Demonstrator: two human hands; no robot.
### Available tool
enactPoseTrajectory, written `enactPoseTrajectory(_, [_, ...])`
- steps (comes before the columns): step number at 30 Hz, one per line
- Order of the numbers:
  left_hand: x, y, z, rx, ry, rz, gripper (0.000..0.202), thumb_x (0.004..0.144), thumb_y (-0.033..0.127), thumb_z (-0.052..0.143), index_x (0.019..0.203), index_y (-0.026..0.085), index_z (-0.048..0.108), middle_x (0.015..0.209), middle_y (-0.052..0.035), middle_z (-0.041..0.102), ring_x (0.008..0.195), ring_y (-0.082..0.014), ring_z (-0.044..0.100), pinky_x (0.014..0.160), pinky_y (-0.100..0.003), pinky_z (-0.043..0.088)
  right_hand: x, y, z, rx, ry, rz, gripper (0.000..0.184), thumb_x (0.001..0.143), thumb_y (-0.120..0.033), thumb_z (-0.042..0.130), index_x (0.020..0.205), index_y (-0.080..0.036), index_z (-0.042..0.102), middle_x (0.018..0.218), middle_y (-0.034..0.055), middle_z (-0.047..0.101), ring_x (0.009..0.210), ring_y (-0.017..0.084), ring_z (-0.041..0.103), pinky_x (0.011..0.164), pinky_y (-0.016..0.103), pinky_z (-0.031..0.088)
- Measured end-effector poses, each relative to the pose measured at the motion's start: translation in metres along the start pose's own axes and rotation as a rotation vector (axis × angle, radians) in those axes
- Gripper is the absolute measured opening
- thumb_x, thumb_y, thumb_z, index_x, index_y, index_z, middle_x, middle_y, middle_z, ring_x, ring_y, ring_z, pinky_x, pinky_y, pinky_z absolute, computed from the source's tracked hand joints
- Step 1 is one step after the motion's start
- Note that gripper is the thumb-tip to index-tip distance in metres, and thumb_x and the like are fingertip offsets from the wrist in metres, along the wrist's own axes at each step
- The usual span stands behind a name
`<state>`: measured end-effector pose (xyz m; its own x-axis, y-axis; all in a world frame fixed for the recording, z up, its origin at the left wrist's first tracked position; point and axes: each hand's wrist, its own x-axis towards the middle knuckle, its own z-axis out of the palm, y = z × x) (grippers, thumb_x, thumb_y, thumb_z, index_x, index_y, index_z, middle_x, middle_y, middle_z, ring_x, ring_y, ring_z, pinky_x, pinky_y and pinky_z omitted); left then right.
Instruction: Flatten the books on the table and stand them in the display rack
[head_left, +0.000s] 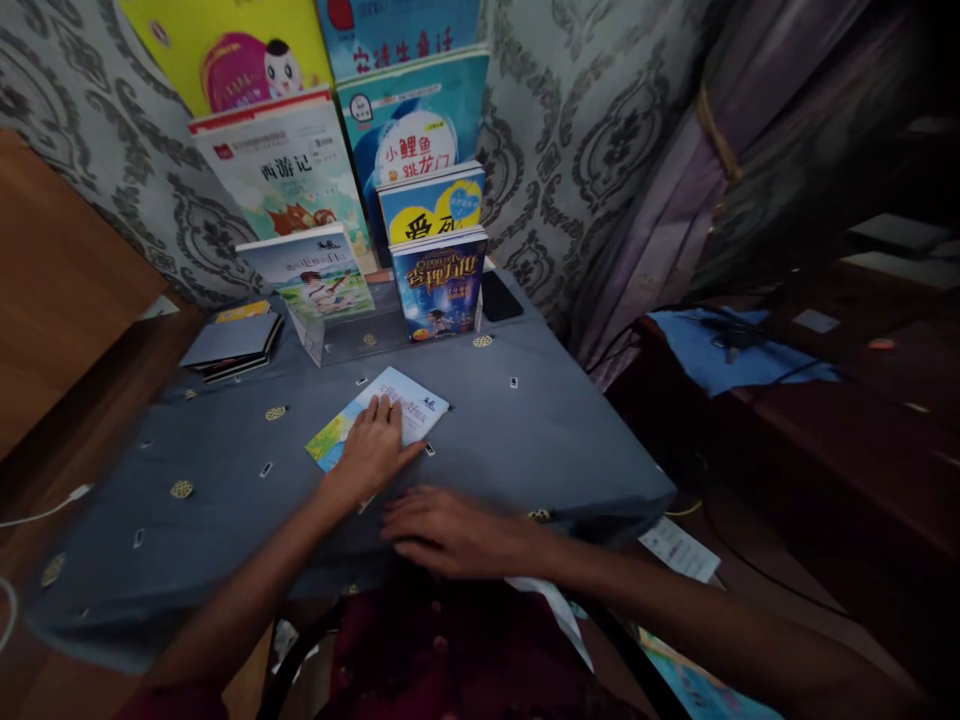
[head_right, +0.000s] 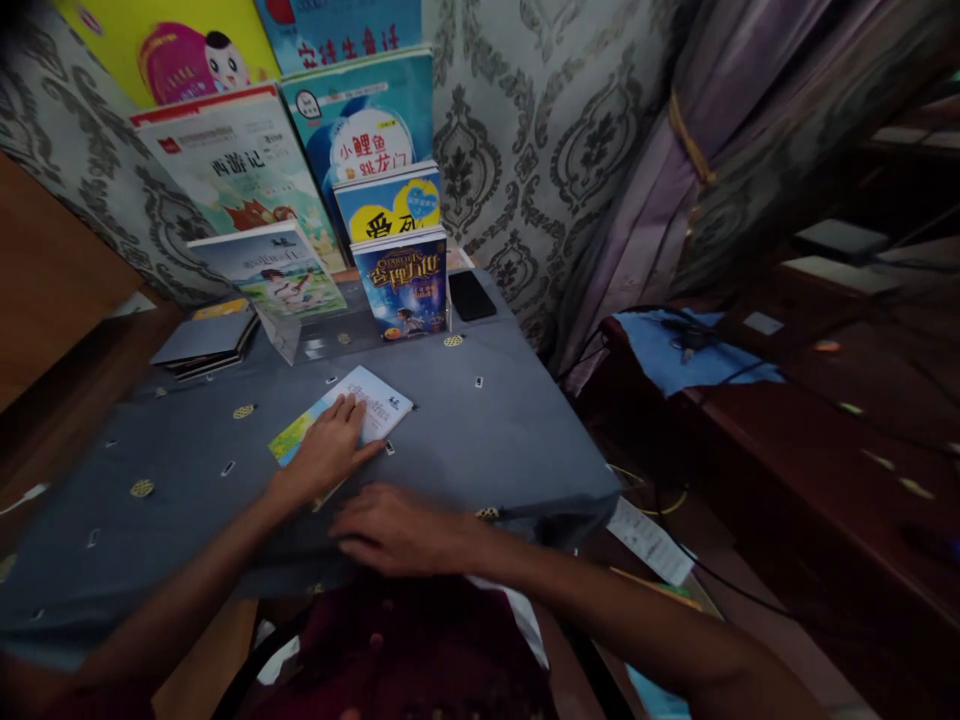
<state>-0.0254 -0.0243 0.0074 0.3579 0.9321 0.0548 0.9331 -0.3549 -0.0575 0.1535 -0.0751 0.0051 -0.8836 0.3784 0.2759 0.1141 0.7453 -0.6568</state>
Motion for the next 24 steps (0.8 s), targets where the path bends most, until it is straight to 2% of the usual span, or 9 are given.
enactPoseTrajectory(2, [-0.002, 0.009, 0.003, 0.044, 0.024, -0.018, 0.058, 0.099, 0.046, 0.048, 0.138, 0.004, 0.046, 0.145, -0.0271, 0.050, 0.139, -0.0387, 0.044, 0.109, -0.049, 0.042, -0.003, 0.014, -0.016, 0.054, 0.087, 0.099, 0.026, 0.098, -0.022, 0.052, 0.114, -0.018, 0.072, 0.109, 0.0076, 0.077, 0.102, 0.020, 0.071, 0.095, 0.035, 0.053])
enactPoseTrajectory(5, [-0.004, 0.020, 0.004, 0.106, 0.073, 0.014, 0.039, 0.100, 0.032, 0.048, 0.130, 0.009, 0.055, 0.137, -0.0211, 0.060, 0.130, -0.0337, 0.053, 0.104, -0.045, 0.047, -0.005, 0.041, -0.041, 0.069, 0.325, 0.267, 0.028, 0.098, -0.025, 0.049, 0.112, -0.021, 0.073, 0.102, 0.0059, 0.078, 0.090, 0.020, 0.073, 0.084, 0.035, 0.056])
enactPoseTrajectory(7, [-0.003, 0.025, 0.002, 0.140, 0.096, 0.038, 0.032, 0.099, 0.028, 0.048, 0.123, 0.010, 0.059, 0.128, -0.0199, 0.065, 0.123, -0.0321, 0.058, 0.099, -0.044, 0.050, -0.004, 0.060, -0.054, 0.063, 0.513, 0.361, 0.030, 0.098, -0.028, 0.048, 0.115, -0.021, 0.071, 0.102, 0.0062, 0.078, 0.090, 0.022, 0.073, 0.081, 0.035, 0.056])
enactPoseTrajectory(9, [-0.002, 0.028, -0.001, 0.159, 0.085, 0.040, 0.028, 0.099, 0.027, 0.047, 0.118, 0.011, 0.061, 0.120, -0.0195, 0.067, 0.118, -0.0320, 0.060, 0.094, -0.043, 0.053, -0.002, 0.077, -0.062, 0.074, 0.621, 0.396, 0.033, 0.098, -0.029, 0.046, 0.121, -0.021, 0.067, 0.104, 0.0069, 0.078, 0.095, 0.023, 0.073, 0.083, 0.037, 0.056])
enactPoseTrajectory(14, [-0.001, 0.030, -0.013, 0.089, 0.003, 0.038, 0.027, 0.102, 0.021, 0.039, 0.107, 0.012, 0.064, 0.108, -0.0174, 0.069, 0.114, -0.0313, 0.061, 0.087, -0.042, 0.055, -0.003, 0.097, -0.062, 0.099, 0.701, 0.400, 0.038, 0.099, -0.029, 0.042, 0.130, -0.020, 0.060, 0.106, 0.0075, 0.078, 0.096, 0.023, 0.072, 0.089, 0.041, 0.054])
enactPoseTrajectory(17, [0.000, 0.029, -0.020, 0.074, -0.032, 0.017, 0.029, 0.103, 0.021, 0.036, 0.103, 0.013, 0.064, 0.104, -0.0167, 0.069, 0.108, -0.0303, 0.063, 0.080, -0.040, 0.056, -0.007, 0.097, -0.058, 0.088, 0.731, 0.406, 0.039, 0.100, -0.032, 0.041, 0.134, -0.022, 0.057, 0.111, 0.0075, 0.077, 0.097, 0.023, 0.071, 0.090, 0.042, 0.054])
enactPoseTrajectory(24, [0.002, 0.029, -0.030, 0.070, -0.042, -0.017, 0.031, 0.102, 0.020, 0.035, 0.097, 0.015, 0.065, 0.097, -0.0149, 0.069, 0.098, -0.0274, 0.068, 0.075, -0.037, 0.056, -0.010, 0.090, -0.056, 0.051, 0.742, 0.346, 0.040, 0.102, -0.034, 0.038, 0.137, -0.023, 0.053, 0.118, 0.0080, 0.073, 0.116, 0.023, 0.065, 0.103, 0.045, 0.048])
